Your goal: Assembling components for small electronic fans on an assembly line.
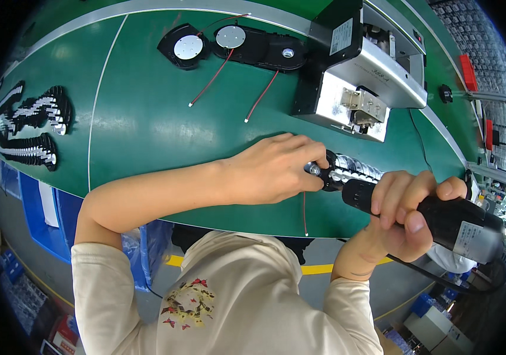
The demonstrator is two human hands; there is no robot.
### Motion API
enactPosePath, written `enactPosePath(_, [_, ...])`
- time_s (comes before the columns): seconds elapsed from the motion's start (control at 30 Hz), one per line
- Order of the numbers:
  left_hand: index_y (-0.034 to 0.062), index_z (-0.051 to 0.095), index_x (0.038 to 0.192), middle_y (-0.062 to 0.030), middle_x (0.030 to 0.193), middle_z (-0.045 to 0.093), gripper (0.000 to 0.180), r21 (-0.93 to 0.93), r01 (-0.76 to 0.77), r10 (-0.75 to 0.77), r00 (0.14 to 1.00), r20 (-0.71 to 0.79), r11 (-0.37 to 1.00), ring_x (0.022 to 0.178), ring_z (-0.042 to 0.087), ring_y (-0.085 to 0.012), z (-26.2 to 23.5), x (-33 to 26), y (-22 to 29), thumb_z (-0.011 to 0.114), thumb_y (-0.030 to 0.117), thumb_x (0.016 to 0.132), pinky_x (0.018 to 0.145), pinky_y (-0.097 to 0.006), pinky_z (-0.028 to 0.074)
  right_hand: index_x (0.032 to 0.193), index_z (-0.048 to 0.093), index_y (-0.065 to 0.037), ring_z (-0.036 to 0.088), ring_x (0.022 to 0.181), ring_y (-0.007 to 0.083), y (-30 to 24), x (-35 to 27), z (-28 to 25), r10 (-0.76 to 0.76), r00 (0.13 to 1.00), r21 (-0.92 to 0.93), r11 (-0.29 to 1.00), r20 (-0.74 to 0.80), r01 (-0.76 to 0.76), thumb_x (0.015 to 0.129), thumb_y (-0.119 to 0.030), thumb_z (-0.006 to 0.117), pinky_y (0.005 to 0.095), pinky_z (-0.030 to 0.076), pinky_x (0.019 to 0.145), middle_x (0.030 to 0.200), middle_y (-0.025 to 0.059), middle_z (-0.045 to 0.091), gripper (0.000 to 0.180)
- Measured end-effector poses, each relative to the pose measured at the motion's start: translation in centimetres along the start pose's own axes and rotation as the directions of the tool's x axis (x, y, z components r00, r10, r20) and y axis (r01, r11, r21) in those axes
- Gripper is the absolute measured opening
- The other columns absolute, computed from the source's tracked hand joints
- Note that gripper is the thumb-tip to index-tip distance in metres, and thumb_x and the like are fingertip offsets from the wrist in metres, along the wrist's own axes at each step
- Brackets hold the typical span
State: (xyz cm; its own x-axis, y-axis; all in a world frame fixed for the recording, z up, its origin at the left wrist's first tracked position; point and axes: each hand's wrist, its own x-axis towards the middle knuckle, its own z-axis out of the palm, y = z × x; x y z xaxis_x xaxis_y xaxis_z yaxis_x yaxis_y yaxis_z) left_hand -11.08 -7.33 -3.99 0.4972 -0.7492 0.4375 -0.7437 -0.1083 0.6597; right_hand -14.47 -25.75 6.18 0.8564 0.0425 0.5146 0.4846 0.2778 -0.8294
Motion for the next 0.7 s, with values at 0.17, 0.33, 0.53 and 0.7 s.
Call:
enactPosePath(0.17, [0.0126,0.071,0.088,-0.007,0.108,0.056,0.017,0.0,-0.002,0.002,1.0,-0.018,1.0,0.107,0.056,-0.0299,0.2,-0.1,0.0,0.071,0.012,0.071,0.086,-0.04,0.05,0.112,0.04,-0.007,0.044,0.041,0.0145,0.7,-1.0,0.8,-0.016,1.0,-0.056,0.998,-0.019,0.015,0.077,-0.002,0.057,0.0303,0.042,0.044,0.061,0.0049,0.045,0.039])
enactPosePath(0.33, [0.0119,0.071,0.089,-0.0081,0.113,0.054,0.021,-0.011,-0.021,0.021,1.0,-0.016,1.0,0.103,0.057,-0.0293,0.0,0.0,0.2,0.072,0.009,0.068,0.083,-0.039,0.05,0.107,0.039,-0.007,0.044,0.043,0.0126,0.6,-1.2,0.6,-0.033,0.987,-0.114,0.992,0.158,0.051,0.078,-0.001,0.055,0.0293,0.042,0.044,0.063,0.0046,0.046,0.033])
enactPosePath(0.53, [0.0107,0.072,0.091,-0.0109,0.119,0.049,0.025,-0.078,0.069,-0.068,0.998,0.009,0.995,0.09,0.058,-0.0282,-0.6,0.3,0.9,0.071,0.007,0.066,0.079,-0.039,0.05,0.104,0.039,-0.007,0.046,0.044,0.013,1.0,-1.2,0.1,-0.028,0.982,-0.079,0.996,0.186,0.043,0.077,0.0,0.054,0.0295,0.043,0.045,0.063,0.0048,0.046,0.032])
enactPosePath(0.7, [0.0115,0.072,0.091,-0.0111,0.119,0.05,0.026,-0.06,0.08,-0.079,0.997,0.014,0.995,0.094,0.057,-0.0286,-0.9,0.0,0.4,0.072,0.008,0.065,0.082,-0.039,0.048,0.114,0.043,-0.008,0.052,0.048,0.0176,0.4,0.0,0.3,0.03,0.997,0.034,0.999,0.072,-0.033,0.078,-0.002,0.066,0.036,0.049,0.049,0.062,0.0038,0.05,0.043])
